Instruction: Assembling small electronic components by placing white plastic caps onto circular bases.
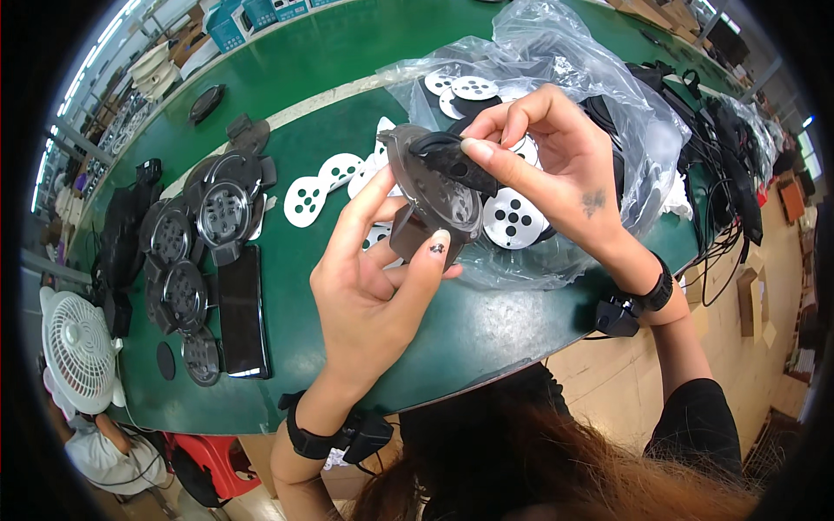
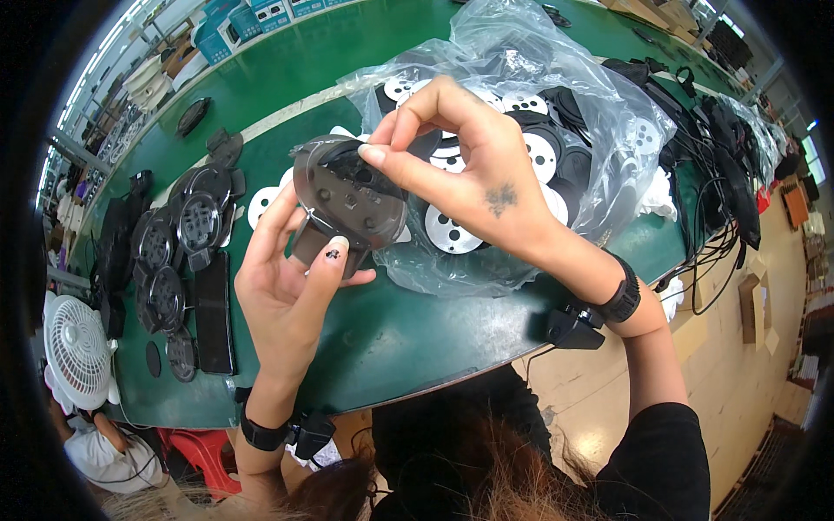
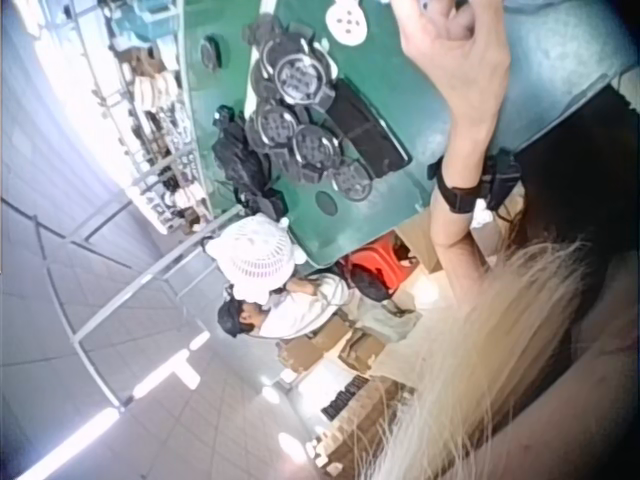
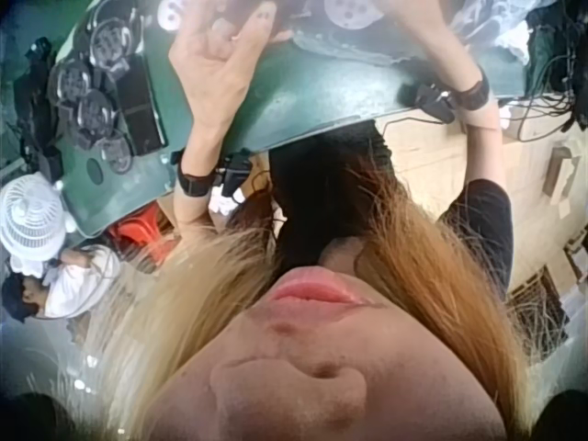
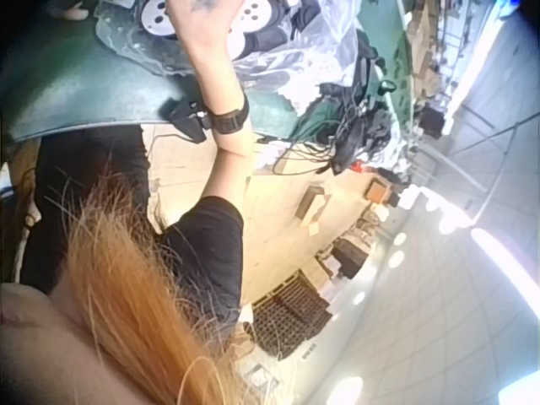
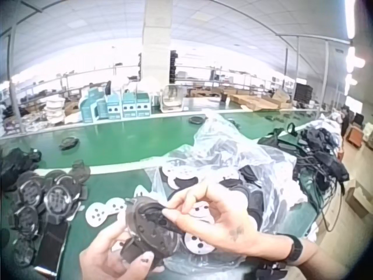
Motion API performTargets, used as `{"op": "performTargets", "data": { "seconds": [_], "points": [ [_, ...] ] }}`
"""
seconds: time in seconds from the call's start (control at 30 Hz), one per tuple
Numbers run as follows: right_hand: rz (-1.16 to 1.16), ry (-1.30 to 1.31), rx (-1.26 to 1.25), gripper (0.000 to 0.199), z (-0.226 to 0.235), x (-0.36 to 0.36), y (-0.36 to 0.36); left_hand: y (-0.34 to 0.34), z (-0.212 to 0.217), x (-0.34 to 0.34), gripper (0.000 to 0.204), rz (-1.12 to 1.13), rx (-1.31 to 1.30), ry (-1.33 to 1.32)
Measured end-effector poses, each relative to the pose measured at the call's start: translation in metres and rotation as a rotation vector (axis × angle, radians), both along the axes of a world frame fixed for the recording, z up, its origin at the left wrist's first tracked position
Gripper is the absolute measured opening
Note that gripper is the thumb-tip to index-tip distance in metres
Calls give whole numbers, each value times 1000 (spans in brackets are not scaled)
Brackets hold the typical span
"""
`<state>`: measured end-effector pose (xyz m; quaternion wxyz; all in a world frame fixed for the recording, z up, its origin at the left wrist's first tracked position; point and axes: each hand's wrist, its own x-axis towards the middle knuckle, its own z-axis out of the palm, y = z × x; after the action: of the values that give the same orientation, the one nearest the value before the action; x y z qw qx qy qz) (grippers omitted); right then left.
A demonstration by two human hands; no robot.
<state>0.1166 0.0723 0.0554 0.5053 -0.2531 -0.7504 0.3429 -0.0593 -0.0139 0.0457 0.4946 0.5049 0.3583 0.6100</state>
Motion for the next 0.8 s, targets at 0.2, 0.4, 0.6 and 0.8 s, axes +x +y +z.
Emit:
{"op": "performTargets", "data": {
  "seconds": [0.2, 0.4, 0.6, 0.8],
  "points": [
    [1, -13, -28, 18, 2, 1, 1, 1, -1, 0, 56, 0, 11, 10],
    [15, -33, 3, 19, -1, 1, 2, 2, -1, -1, 55, 12, 2, 3],
    [-80, -207, 202, 40, -3, -5, -7, 5, -5, -4, 55, -47, 34, -65],
    [-257, -396, 491, 48, 6, -1, -11, 11, -5, -13, 52, -103, -62, -235]
  ]
}}
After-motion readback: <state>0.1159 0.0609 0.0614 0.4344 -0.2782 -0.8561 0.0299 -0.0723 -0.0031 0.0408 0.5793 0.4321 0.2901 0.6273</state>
